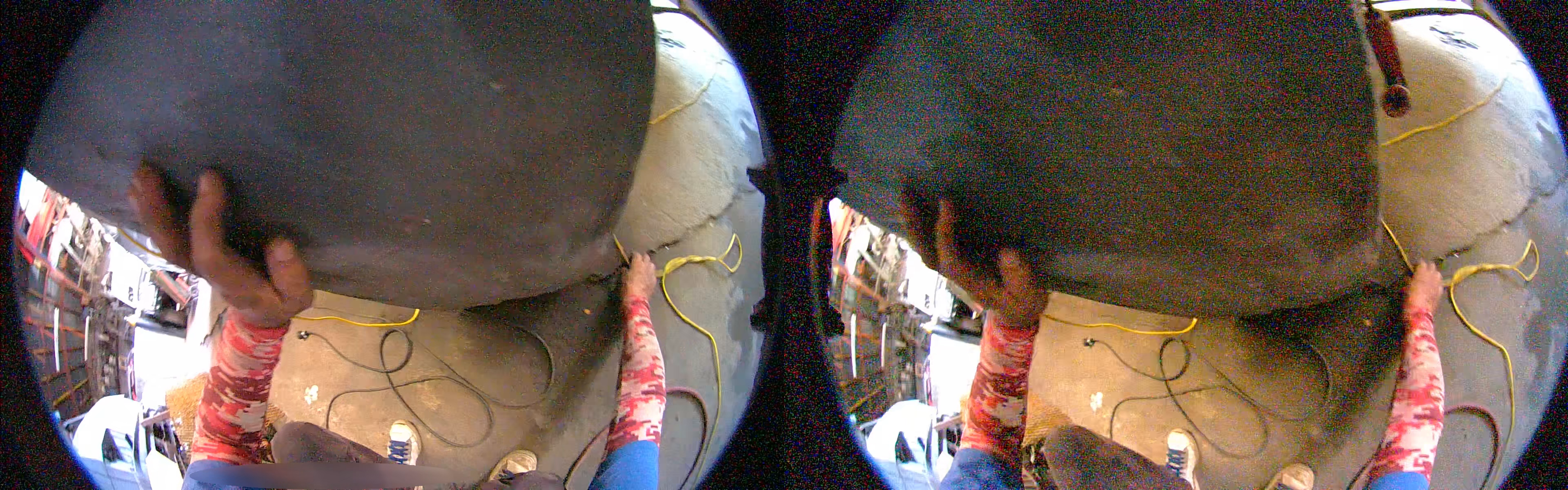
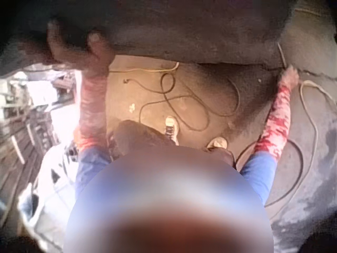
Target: The person plugs in an angle grinder and a work light, then sands a red car fender to remove paint and smooth the surface. The person moves around the garage to set up tools before beginning the sanding task.
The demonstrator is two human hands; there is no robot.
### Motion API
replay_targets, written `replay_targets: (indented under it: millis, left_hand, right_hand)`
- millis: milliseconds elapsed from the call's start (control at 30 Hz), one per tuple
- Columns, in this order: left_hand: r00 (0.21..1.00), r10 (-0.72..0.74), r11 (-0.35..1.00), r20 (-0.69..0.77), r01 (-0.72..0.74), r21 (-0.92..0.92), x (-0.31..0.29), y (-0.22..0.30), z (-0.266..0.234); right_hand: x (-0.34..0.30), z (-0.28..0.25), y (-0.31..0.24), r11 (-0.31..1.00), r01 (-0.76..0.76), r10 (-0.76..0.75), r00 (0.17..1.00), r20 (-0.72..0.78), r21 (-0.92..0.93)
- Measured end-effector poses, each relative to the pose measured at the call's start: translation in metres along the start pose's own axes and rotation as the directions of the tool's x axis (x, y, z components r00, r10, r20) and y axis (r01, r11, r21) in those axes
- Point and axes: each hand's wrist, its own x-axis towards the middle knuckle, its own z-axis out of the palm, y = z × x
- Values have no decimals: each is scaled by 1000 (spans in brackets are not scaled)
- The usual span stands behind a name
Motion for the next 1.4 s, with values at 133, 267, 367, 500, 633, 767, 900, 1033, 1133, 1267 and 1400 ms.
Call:
replay_targets:
  millis: [133,267,367,500,633,767,900,1033,1133,1267,1400]
  left_hand:
    - [990,-74,996,117,67,60,3,0,-3]
    - [995,-102,992,-6,103,71,1,9,-14]
    - [979,-206,978,-4,206,28,-2,17,-19]
    - [958,-281,958,51,283,-43,2,25,-25]
    - [921,-386,915,-61,373,-155,4,29,-25]
    - [911,-385,921,-150,368,-128,-8,27,-24]
    - [922,-362,927,-140,340,-157,-17,23,-22]
    - [928,-353,879,-122,284,-384,-20,13,-35]
    - [899,-430,649,-75,250,-719,-30,-7,-70]
    - [555,-810,564,-192,645,-515,-71,-70,-137]
    - [414,-907,388,-84,740,-549,-86,-149,-150]
  right_hand:
    - [-10,11,27,955,216,-234,970,-66,-201]
    - [-36,-14,80,844,18,10,999,-50,537]
    - [-66,-82,132,853,109,43,960,-277,511]
    - [-123,-203,187,968,-4,72,963,-261,252]
    - [-214,-277,204,944,-88,131,984,-117,319]
    - [-289,-294,224,919,-112,238,922,-305,377]
    - [-328,-296,238,962,-136,217,908,-359,238]
    - [-329,-296,221,960,-137,230,880,-415,243]
    - [-309,-293,197,943,-150,277,849,-450,297]
    - [-255,-290,167,887,-144,292,911,-292,438]
    - [-215,-276,126,715,69,276,886,-372,696]
